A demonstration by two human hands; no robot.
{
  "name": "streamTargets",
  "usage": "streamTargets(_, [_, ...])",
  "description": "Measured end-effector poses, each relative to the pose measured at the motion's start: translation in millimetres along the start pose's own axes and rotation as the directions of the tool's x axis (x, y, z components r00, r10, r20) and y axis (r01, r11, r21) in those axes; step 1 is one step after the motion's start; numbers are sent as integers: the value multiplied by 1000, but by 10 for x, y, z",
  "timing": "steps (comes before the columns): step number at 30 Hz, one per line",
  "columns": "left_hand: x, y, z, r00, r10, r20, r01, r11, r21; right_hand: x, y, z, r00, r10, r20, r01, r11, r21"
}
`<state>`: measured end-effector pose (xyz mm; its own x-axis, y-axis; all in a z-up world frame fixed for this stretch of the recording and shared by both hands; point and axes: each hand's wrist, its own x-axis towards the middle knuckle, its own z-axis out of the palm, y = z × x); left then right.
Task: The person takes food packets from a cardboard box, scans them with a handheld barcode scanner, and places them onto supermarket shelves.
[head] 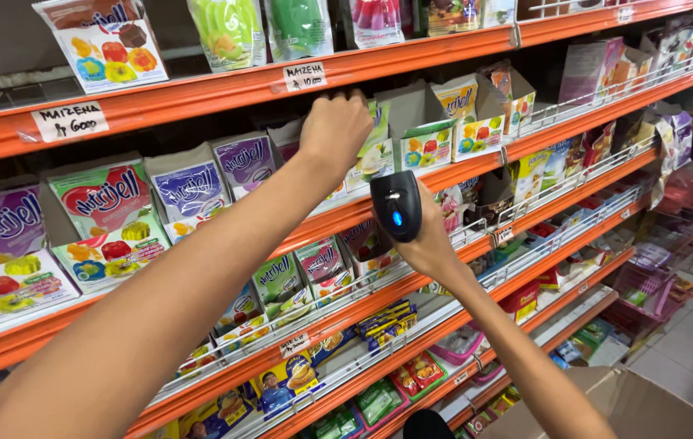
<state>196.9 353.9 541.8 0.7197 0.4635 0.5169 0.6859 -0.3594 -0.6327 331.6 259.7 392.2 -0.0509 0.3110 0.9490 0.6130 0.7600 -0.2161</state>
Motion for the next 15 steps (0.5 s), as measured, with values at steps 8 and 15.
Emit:
streamTargets(8, [-33,-49,215,894,280,-349,-256,960,115,-161,181,454,950,100,-296,-96,995,27])
streamTargets(15, [-305,80,-40,998,64,12,-47,834,-550,-146,276,799,847,365,-386,-167,873,458])
